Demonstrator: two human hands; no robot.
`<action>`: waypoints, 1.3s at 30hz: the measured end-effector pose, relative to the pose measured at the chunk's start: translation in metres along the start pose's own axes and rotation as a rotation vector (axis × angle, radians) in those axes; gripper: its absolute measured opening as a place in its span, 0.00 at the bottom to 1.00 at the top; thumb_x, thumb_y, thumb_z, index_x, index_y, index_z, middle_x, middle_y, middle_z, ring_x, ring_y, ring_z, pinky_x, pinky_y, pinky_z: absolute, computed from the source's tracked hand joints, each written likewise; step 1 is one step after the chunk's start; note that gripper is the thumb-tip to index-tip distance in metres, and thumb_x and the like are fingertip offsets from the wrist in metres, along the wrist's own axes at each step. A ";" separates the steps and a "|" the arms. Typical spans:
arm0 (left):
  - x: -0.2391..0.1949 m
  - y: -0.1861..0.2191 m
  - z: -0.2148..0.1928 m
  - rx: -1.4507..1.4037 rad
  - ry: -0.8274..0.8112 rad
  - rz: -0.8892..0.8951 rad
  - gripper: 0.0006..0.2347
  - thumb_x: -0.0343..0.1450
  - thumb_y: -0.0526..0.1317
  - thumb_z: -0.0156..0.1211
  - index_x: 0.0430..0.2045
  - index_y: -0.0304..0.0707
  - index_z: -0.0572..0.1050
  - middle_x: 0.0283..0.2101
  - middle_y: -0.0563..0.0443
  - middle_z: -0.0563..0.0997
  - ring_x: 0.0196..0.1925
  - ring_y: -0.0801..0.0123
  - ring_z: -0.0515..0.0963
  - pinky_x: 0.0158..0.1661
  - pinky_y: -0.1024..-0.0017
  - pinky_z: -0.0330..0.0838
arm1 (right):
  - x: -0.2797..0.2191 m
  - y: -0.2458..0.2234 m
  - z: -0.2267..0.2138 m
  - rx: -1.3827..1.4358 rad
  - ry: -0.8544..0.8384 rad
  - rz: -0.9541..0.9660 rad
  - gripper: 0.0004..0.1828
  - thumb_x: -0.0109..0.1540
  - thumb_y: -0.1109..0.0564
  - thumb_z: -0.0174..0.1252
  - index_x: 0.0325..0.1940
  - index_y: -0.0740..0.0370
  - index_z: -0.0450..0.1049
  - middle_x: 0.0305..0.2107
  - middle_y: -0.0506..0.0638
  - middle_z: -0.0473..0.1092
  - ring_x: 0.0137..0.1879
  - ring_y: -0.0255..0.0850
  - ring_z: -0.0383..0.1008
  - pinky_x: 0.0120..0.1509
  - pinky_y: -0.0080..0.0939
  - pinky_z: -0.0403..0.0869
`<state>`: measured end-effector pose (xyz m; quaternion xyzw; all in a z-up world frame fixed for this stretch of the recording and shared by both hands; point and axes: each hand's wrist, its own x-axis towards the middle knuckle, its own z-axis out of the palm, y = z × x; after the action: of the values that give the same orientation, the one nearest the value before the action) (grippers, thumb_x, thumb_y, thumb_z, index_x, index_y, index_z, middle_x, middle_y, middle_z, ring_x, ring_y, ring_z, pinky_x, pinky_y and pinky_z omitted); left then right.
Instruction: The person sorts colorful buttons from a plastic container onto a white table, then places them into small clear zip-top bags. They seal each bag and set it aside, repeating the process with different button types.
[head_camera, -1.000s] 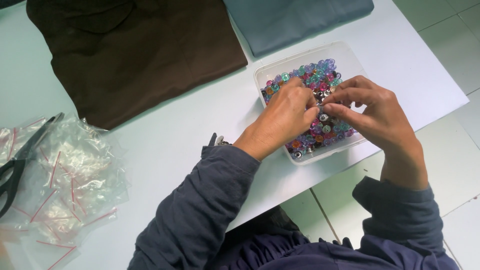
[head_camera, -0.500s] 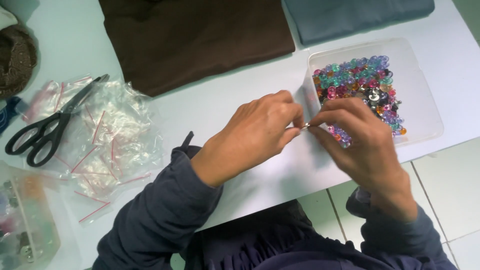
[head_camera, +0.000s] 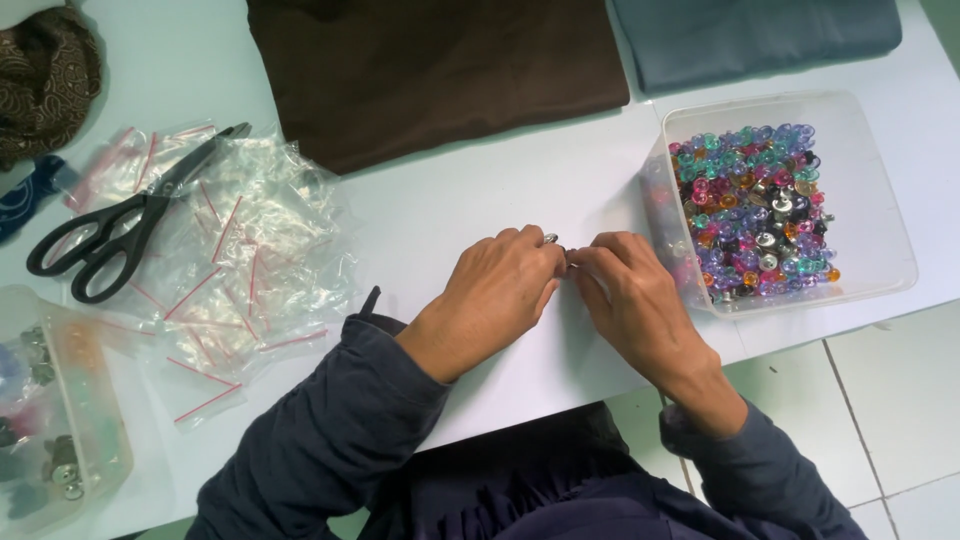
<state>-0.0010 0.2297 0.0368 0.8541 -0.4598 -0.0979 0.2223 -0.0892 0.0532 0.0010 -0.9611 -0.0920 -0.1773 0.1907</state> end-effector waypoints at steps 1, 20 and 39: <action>-0.001 0.001 -0.002 0.000 0.000 0.000 0.05 0.69 0.33 0.65 0.34 0.31 0.82 0.29 0.43 0.80 0.29 0.63 0.81 0.30 0.65 0.77 | -0.001 -0.001 -0.001 0.000 0.000 0.000 0.10 0.60 0.68 0.64 0.44 0.64 0.77 0.35 0.55 0.71 0.44 0.52 0.76 0.45 0.49 0.77; 0.147 0.126 0.069 -0.059 0.077 0.164 0.06 0.67 0.28 0.60 0.34 0.35 0.80 0.42 0.40 0.75 0.44 0.46 0.76 0.37 0.53 0.77 | -0.035 0.125 -0.133 -0.249 -0.134 0.342 0.14 0.62 0.62 0.67 0.53 0.60 0.81 0.43 0.58 0.73 0.51 0.54 0.73 0.51 0.53 0.74; 0.175 0.108 0.107 0.199 0.135 0.039 0.08 0.65 0.31 0.65 0.36 0.36 0.76 0.44 0.43 0.70 0.44 0.54 0.74 0.30 0.62 0.80 | -0.015 0.140 -0.123 -0.347 -0.224 0.383 0.09 0.63 0.57 0.64 0.48 0.48 0.82 0.41 0.53 0.70 0.48 0.56 0.70 0.41 0.55 0.73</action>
<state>-0.0234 0.0025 0.0001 0.8674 -0.4679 0.0103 0.1689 -0.1067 -0.1255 0.0547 -0.9929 0.1025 -0.0436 0.0421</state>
